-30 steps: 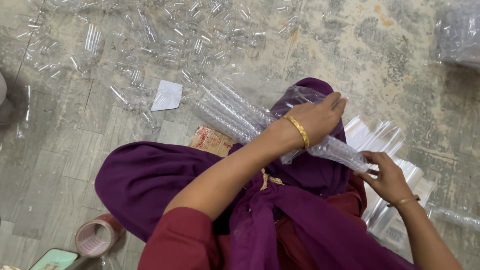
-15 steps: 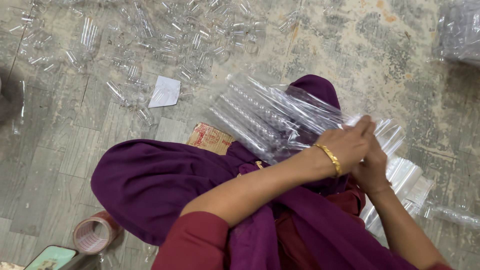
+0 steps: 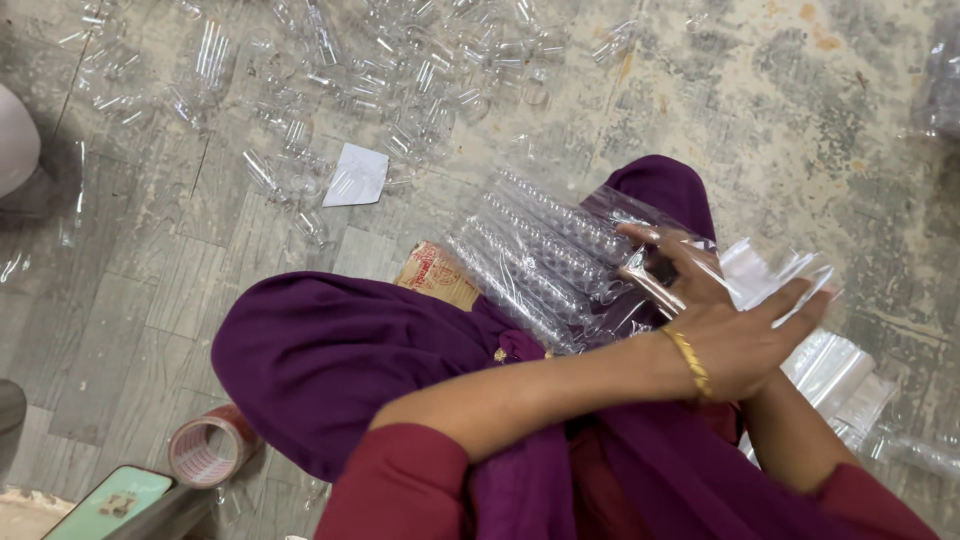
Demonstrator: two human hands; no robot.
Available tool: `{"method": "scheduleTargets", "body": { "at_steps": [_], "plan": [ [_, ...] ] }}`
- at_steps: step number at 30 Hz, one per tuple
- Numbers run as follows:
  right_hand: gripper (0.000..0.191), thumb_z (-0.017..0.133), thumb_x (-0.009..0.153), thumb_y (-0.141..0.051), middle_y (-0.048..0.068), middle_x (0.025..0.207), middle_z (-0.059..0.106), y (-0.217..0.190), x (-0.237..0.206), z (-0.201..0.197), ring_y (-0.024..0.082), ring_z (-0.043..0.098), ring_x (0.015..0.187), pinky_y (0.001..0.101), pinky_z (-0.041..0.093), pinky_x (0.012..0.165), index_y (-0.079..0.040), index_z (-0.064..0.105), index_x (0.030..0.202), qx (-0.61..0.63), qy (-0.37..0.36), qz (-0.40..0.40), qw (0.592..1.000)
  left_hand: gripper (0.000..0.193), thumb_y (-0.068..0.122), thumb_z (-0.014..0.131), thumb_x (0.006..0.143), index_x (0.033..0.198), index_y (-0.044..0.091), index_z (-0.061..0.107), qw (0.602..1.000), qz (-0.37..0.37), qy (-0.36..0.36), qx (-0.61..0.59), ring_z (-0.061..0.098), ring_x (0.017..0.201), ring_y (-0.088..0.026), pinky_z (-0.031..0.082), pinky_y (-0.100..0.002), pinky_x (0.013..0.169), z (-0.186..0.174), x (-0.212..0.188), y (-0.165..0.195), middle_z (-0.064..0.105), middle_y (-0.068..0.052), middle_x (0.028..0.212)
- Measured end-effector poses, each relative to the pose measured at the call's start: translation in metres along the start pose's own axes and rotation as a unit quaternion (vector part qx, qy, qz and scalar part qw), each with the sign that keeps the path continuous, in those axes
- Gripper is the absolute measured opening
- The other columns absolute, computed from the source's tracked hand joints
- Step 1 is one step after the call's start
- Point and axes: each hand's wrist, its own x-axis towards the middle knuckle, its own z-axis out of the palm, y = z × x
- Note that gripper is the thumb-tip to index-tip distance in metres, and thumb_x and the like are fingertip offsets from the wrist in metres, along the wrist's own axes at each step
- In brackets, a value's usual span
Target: The person sits on the floor and packs clear plastic tubes into transparent plastic bags by hand, gathering tubes from a large pile spread on the floor and filling bags one after another. A roll of tape and a phone lie nearby, and another person's hands occasionally sort tubes at the edge of the frame.
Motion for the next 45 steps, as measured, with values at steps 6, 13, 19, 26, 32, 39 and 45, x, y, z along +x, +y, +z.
{"method": "scheduleTargets", "body": {
  "at_steps": [6,13,19,26,32,39,45],
  "plan": [
    [0.037,0.060,0.101,-0.023,0.009,0.124,0.073,0.061,-0.046,-0.053,0.021,0.070,0.109,0.0368,0.057,0.092,-0.004,0.065,0.132,0.165,0.047,0.303,0.937,0.024,0.023,0.056,0.096,0.108,0.012,0.074,0.934,-0.305,-0.105,0.154,0.071,0.090,-0.033,0.057,-0.047,0.081,-0.146,-0.054,-0.160,0.070,-0.018,0.100],
    [0.028,0.066,0.101,-0.024,0.012,0.103,0.076,0.067,-0.024,-0.122,0.022,0.071,0.095,0.0358,0.057,0.086,-0.002,0.074,0.116,-0.040,0.070,0.400,0.913,0.103,0.027,0.079,0.085,0.162,0.027,0.010,0.485,-0.806,0.303,0.151,0.020,0.148,-0.051,0.037,-0.073,0.103,-0.307,-0.268,-0.276,-0.004,-0.022,0.166],
    [0.043,0.067,0.098,-0.017,0.014,0.145,0.061,0.064,0.121,-0.062,0.030,0.064,0.127,0.0422,0.058,0.101,-0.010,0.060,0.139,-0.095,0.014,0.135,0.986,0.087,0.030,0.070,0.096,0.165,0.024,0.018,0.488,-0.786,0.360,0.121,0.054,0.134,-0.050,0.049,-0.057,0.106,-0.267,-0.257,-0.295,0.025,-0.025,0.166],
    [0.080,0.066,0.089,-0.057,0.018,0.151,0.050,0.081,0.164,0.090,0.034,0.054,0.134,0.0474,0.045,0.111,-0.016,0.042,0.154,-0.139,-0.394,0.041,0.907,0.070,0.003,0.066,0.081,0.148,0.014,0.049,0.841,-0.419,0.299,0.168,0.063,0.112,-0.041,0.056,-0.043,0.094,-0.262,-0.215,-0.317,0.055,-0.024,0.130],
    [0.070,0.065,0.090,-0.059,0.014,0.141,0.062,0.105,0.156,0.060,0.029,0.065,0.126,0.0428,0.053,0.106,-0.013,0.055,0.143,-0.080,-0.486,0.126,0.861,0.059,0.005,0.068,0.088,0.144,0.012,0.052,0.870,-0.317,0.297,0.234,0.055,0.119,-0.044,0.048,-0.051,0.102,-0.298,-0.137,-0.357,0.054,-0.022,0.135],
    [0.060,0.070,0.096,-0.045,0.026,0.132,0.062,0.216,0.255,0.010,0.041,0.060,0.119,0.0485,0.050,0.100,-0.002,0.060,0.137,-0.301,0.013,0.047,0.952,0.054,0.012,0.070,0.087,0.138,0.018,0.056,0.861,-0.367,0.241,0.256,0.053,0.118,-0.042,0.047,-0.058,0.092,-0.317,-0.047,-0.428,0.054,-0.015,0.134],
    [0.047,0.069,0.092,-0.049,0.014,0.106,0.077,0.266,0.395,-0.034,0.025,0.074,0.091,0.0399,0.058,0.082,-0.011,0.074,0.120,-0.217,-0.034,0.207,0.953,0.047,0.020,0.071,0.092,0.137,0.021,0.058,0.877,-0.298,0.220,0.306,0.053,0.123,-0.039,0.048,-0.057,0.096,-0.379,0.042,-0.475,0.056,-0.012,0.134]
  ]
}}
